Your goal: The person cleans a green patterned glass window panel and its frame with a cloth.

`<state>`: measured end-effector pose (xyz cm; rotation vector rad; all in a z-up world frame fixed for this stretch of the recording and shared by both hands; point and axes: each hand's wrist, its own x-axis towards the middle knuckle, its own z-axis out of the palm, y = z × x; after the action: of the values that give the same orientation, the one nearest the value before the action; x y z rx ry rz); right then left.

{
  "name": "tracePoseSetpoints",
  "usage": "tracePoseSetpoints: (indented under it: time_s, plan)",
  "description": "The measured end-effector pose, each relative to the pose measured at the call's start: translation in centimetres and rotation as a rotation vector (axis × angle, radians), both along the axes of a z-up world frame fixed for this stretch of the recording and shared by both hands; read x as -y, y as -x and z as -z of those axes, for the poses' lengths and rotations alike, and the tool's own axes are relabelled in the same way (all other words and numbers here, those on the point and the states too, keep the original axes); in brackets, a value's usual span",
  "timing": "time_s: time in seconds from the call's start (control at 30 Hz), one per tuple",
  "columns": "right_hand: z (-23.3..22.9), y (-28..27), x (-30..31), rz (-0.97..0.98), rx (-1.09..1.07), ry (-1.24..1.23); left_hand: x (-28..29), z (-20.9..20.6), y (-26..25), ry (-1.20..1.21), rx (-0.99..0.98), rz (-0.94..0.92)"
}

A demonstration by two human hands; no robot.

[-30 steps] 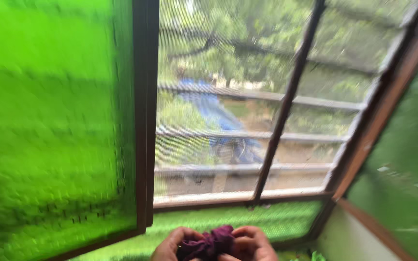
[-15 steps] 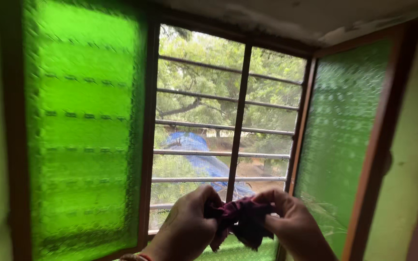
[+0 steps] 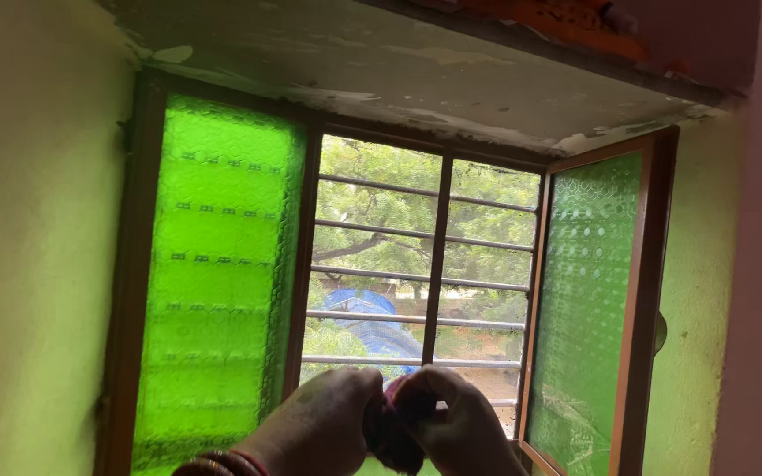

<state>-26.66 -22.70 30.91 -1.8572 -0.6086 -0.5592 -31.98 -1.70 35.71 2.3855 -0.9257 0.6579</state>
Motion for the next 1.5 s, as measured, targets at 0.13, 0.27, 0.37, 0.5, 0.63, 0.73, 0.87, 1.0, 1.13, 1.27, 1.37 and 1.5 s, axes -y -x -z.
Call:
tracePoseSetpoints:
  time_s: [0.13,0.27,0.37,0.5,0.63,0.73,0.87,1.0,1.13,1.27,1.37,1.5]
  plan:
    - [-1.2,2.3,-1.6,0.075,0.08,0.062,0.0,-1.2,2.2,-0.055,-0.032,-0.069]
    - [-1.6,2.9,-2.3,0.025,0.143,0.072,0.1,-2.0,2.7,-0.055,-0.003,-0.142]
    - [-1.7,3.1,-1.9,-0.009,0.137,0.062,0.5,-2.3,2.7,-0.074,-0.046,-0.197]
    - [-2.6,4.0,-0.5,0.043,0.216,0.127,2.3,-3.3,2.6,-0.116,-0.06,-0.211]
    - [-4.4,5.2,1.4,0.087,0.163,0.151,4.4,-4.5,2.4,-0.137,0.011,-0.164]
    - [-6.0,5.4,3.3,0.211,0.192,0.211,6.5,-5.3,1.6,-0.129,0.008,-0.141]
    - [-7.2,4.6,6.4,0.376,0.275,0.36,9.2,-5.9,-1.0,-0.143,-0.003,-0.052]
    - [-8.4,3.7,9.9,0.439,0.295,0.391,12.5,-6.6,-3.8,-0.173,0.065,0.007]
    - [-9.4,2.6,13.2,0.526,0.201,0.4,16.2,-6.4,-5.4,0.0,-0.131,0.114]
    - [-9.7,-0.3,16.3,0.637,0.429,0.378,19.8,-6.0,-8.5,0.253,-0.303,0.245]
    - [-9.8,-2.9,17.8,0.617,0.439,0.205,22.1,-6.3,-11.5,0.328,-0.396,0.384]
    - [-10.6,-5.1,19.2,0.583,0.333,0.111,25.0,-6.2,-14.8,0.393,-0.415,0.609]
